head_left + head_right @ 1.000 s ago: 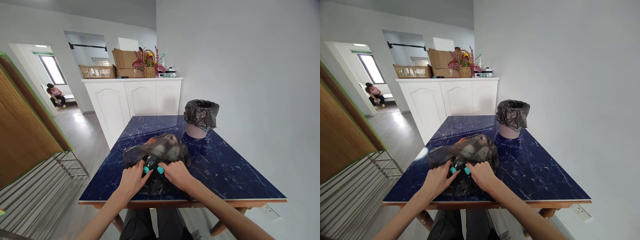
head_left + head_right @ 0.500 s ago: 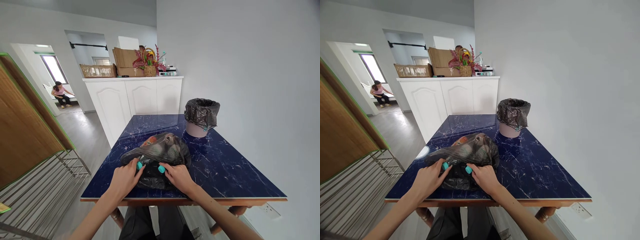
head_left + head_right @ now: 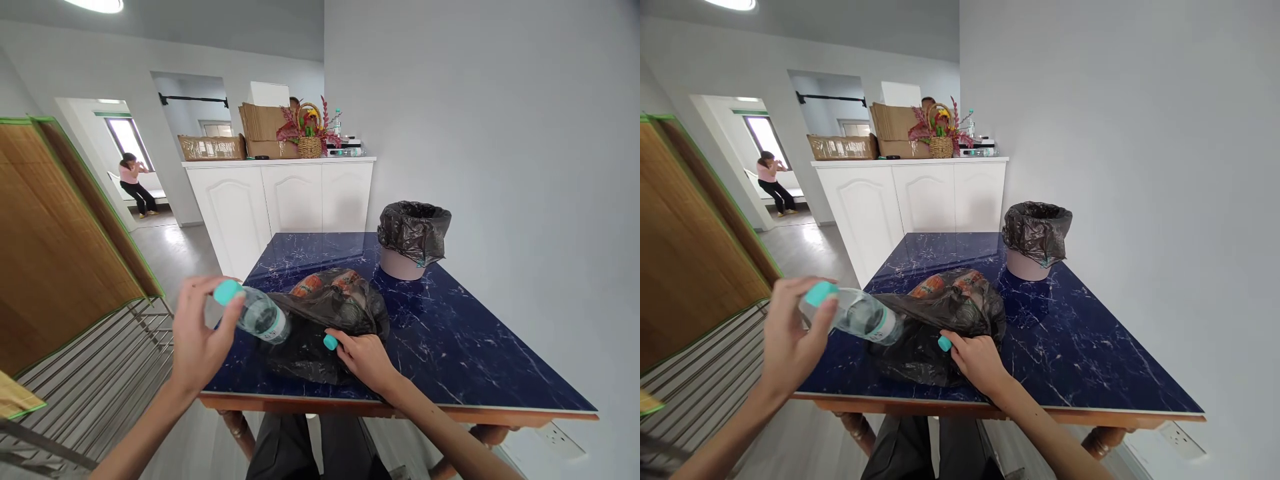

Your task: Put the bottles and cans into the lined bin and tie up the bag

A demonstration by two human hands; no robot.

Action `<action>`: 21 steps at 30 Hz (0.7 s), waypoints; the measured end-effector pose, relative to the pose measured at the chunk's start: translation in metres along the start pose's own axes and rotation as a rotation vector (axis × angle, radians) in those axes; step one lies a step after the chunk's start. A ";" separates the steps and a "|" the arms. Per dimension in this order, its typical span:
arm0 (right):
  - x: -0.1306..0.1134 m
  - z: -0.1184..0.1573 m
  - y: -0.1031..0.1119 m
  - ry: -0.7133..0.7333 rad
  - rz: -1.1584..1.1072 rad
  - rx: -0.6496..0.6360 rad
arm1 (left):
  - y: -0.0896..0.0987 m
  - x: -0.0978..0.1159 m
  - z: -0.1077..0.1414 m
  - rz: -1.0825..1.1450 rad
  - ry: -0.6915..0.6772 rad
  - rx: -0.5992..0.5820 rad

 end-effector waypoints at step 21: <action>-0.003 0.003 0.013 0.012 -0.027 0.006 | -0.129 -0.181 -0.040 0.302 0.377 -0.038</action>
Point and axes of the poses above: each hand's wrist, its own z-axis away from the middle knuckle, its own y-axis out of the back of the hand, x = y × z, the point moved 9 cm from there along -z, towards the middle knuckle
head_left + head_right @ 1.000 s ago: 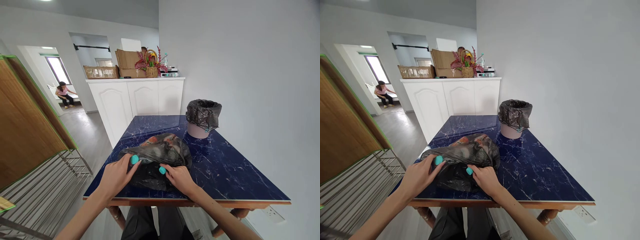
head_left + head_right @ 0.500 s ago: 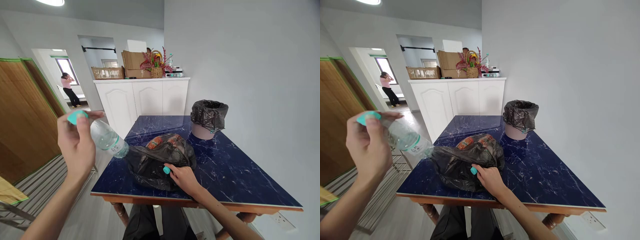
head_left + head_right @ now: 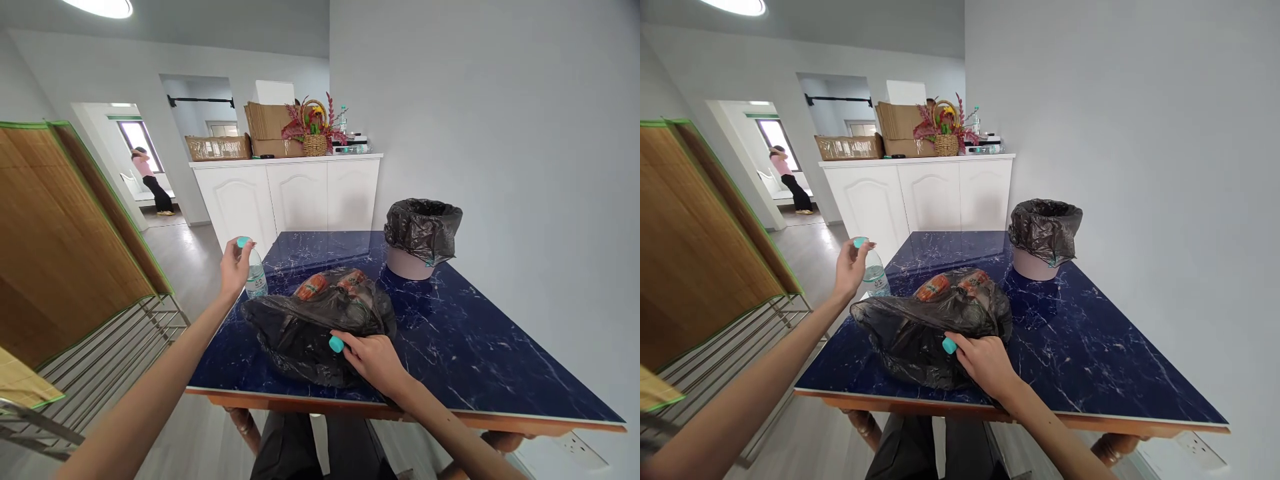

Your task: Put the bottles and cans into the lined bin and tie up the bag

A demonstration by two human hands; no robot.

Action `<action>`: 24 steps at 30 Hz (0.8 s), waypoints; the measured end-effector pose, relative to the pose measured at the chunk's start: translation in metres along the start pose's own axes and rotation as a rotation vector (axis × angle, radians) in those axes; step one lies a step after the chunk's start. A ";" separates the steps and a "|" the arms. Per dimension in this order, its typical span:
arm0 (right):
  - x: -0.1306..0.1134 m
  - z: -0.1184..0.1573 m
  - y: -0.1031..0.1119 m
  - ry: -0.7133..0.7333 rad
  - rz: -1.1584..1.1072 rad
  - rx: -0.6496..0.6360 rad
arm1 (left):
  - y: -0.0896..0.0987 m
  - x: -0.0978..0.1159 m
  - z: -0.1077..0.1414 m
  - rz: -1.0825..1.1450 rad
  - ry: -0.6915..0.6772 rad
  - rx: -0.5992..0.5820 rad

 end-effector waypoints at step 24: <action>-0.044 0.002 0.164 -0.080 -0.628 0.335 | 0.052 0.123 0.057 -0.159 -0.203 0.014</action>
Point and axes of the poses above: each hand's wrist, its own z-axis away from the middle knuckle, its own y-axis out of the back of the hand, x = y × z, the point moved 9 cm from there along -z, towards the middle knuckle
